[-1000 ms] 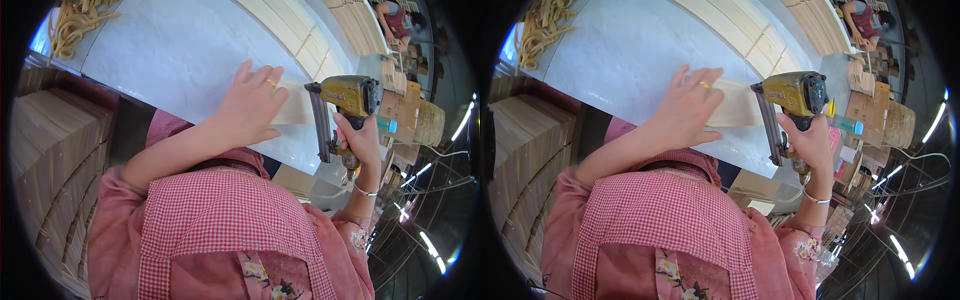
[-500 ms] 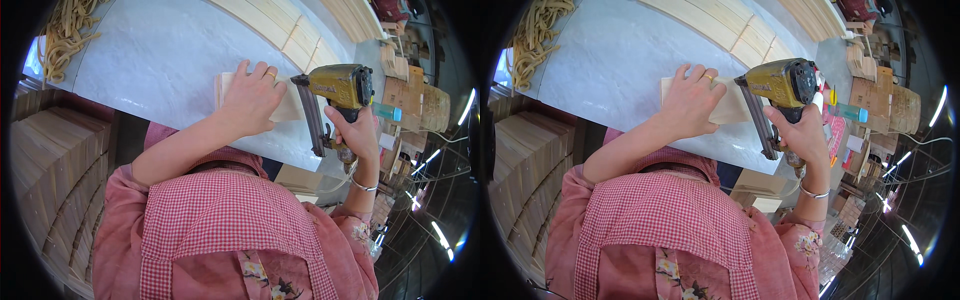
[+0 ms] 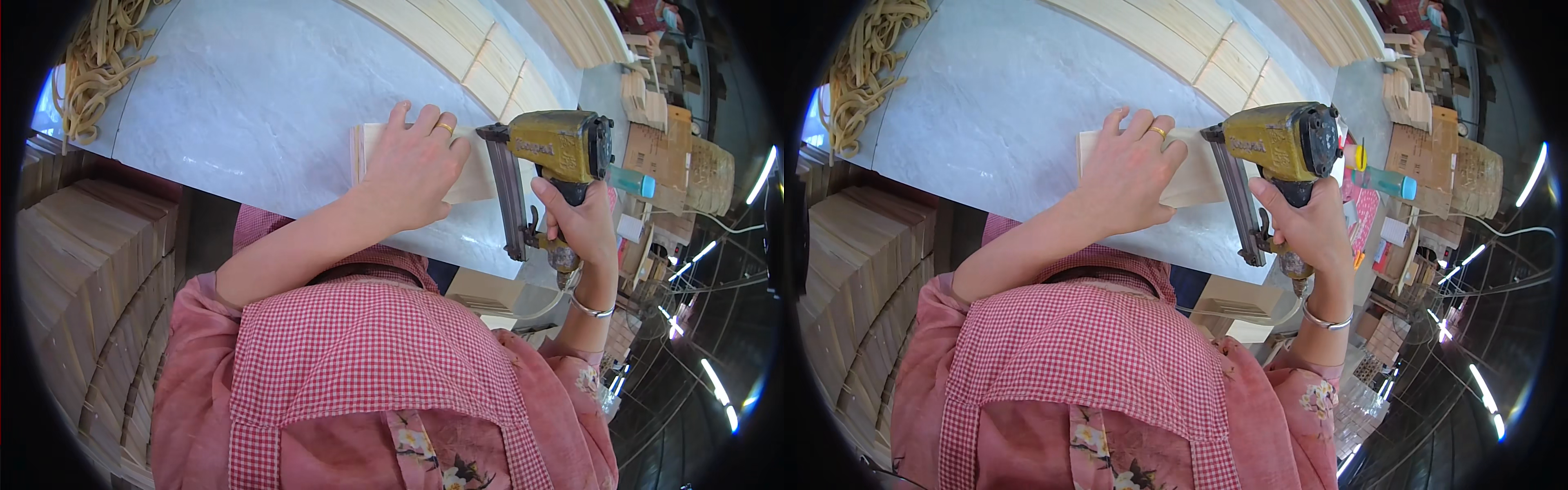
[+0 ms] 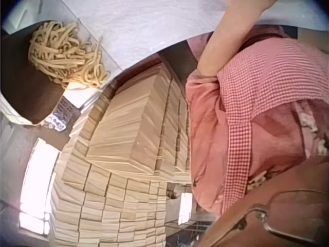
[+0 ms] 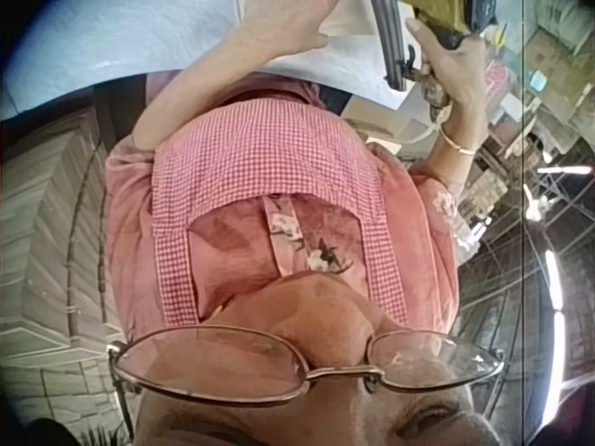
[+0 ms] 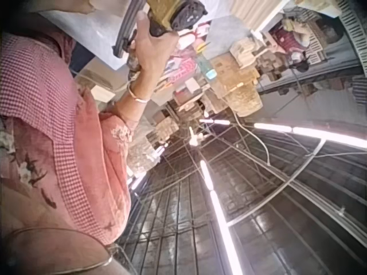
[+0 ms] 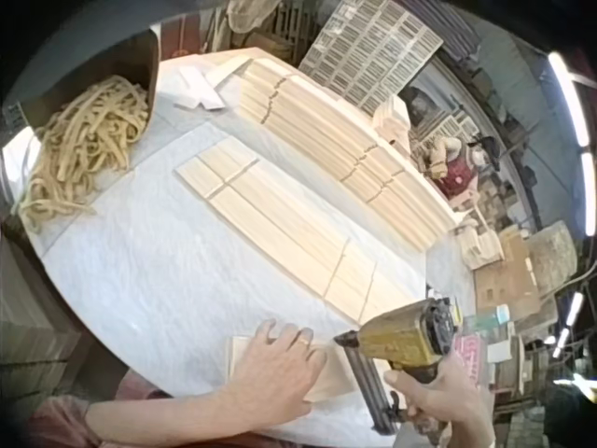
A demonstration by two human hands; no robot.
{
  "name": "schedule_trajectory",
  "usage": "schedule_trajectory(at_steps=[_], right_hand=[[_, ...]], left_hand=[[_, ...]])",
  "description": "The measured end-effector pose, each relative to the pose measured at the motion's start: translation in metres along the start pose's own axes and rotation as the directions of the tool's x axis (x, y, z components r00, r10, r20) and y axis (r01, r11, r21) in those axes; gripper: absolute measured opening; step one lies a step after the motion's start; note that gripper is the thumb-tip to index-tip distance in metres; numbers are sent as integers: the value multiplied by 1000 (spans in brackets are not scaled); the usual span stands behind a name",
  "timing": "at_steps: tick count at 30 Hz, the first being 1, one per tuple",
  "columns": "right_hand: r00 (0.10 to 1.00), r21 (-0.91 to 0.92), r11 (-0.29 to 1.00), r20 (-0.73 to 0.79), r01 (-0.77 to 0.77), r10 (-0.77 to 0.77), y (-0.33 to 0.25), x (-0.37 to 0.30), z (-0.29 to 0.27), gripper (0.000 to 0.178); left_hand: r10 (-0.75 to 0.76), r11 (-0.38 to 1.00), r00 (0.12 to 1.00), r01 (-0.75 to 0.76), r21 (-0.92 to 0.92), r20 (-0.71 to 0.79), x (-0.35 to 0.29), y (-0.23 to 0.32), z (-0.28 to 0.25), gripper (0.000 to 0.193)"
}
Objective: Assemble wooden boxes by applying glue and using a pneumatic nail gun to secure components.
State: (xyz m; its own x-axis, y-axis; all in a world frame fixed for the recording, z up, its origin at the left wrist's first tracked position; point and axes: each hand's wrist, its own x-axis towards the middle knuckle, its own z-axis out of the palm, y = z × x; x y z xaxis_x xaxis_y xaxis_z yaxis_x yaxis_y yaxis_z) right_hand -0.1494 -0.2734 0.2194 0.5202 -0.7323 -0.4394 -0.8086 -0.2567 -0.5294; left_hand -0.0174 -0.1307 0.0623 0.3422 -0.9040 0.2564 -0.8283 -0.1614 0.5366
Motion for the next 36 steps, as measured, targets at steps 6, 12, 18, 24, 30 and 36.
schedule_trajectory(at_steps=[6, 12, 18, 24, 30, 36], right_hand=[[998, -49, 999, 56, -19, 22, -8, 6, -7, 33], [992, -163, 987, 122, -2, 22, -20, 22, -21, 38], [987, -226, 974, 162, 20, 18, -30, 35, -29, 40], [998, -112, 993, -50, 43, -48, 13, 12, -31, 38], [944, -100, 988, -299, 117, -142, 114, -18, -50, 32], [852, -489, 872, -458, -1, -256, 267, -15, -45, 55]], left_hand=[[-9, 1000, 999, 9, -4, 33, 1, 0, -2, 48], [-21, 1000, 998, 22, -15, 51, 0, 0, -3, 54], [-15, 1000, 998, 17, -19, 57, 0, 1, -2, 56], [95, 995, 995, -95, 9, -25, -5, -5, 2, 55], [-8, 986, 1000, 4, -168, -21, -17, -14, -28, 61], [-557, 157, 748, 523, -838, 362, -74, -70, -125, 40]])
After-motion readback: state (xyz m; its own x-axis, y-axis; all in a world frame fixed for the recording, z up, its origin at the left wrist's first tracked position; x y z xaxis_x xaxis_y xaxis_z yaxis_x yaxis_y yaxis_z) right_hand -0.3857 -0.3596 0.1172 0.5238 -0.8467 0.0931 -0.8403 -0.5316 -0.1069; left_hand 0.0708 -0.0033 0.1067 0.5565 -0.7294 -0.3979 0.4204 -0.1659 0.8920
